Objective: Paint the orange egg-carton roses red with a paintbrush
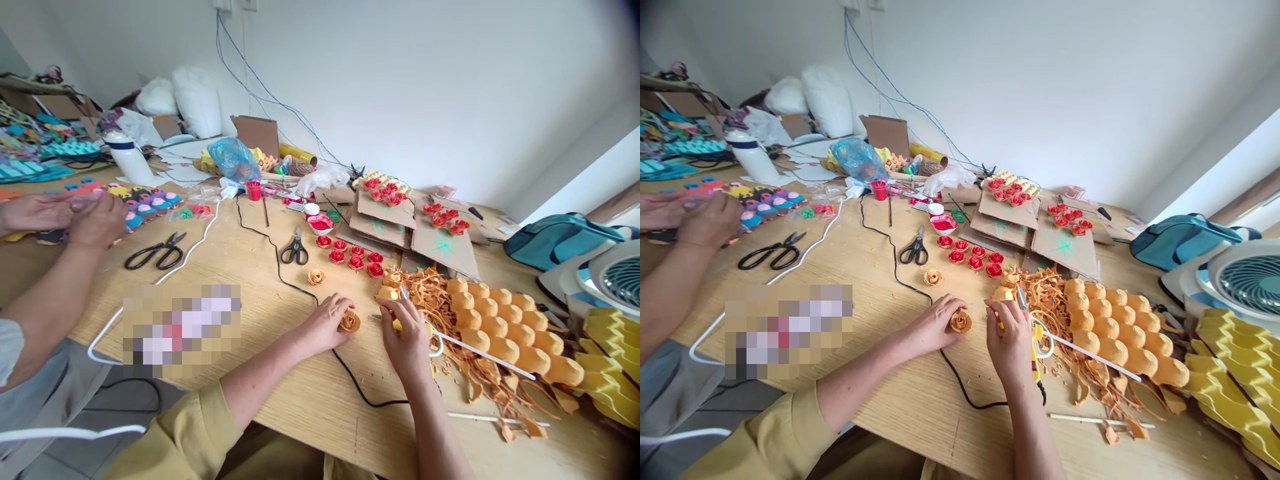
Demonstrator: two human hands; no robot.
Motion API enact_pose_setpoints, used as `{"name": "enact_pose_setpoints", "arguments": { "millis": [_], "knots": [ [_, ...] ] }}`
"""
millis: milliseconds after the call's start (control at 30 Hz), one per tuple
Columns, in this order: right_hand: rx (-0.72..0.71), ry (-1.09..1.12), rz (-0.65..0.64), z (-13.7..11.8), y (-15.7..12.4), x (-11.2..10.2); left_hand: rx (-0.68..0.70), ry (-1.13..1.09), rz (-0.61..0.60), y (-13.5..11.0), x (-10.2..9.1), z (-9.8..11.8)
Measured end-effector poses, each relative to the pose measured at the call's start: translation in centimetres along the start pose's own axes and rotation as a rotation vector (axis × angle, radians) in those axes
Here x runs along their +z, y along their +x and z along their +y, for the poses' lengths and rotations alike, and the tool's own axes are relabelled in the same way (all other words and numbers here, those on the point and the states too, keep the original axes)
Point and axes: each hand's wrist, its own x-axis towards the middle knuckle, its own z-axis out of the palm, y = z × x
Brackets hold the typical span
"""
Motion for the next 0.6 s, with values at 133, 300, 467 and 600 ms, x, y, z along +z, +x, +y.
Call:
{"name": "enact_pose_setpoints", "arguments": {
  "millis": [133,300,467,600],
  "knots": [
    [-0.003,-0.01,-0.124,-0.4,-0.3,0.7,0.011,-0.039,0.02,0.1,0.0,-0.2],
    [-0.039,-0.033,-0.265,-1.3,-0.8,2.0,0.014,-0.07,0.033,0.4,0.2,-0.3],
    [-0.059,-0.063,-0.317,-1.5,-1.0,2.9,0.01,-0.053,0.038,0.6,0.2,-0.2],
    [-0.062,-0.071,-0.331,-1.2,-1.0,3.2,0.003,-0.041,0.019,0.6,0.1,-0.2]
  ]
}}
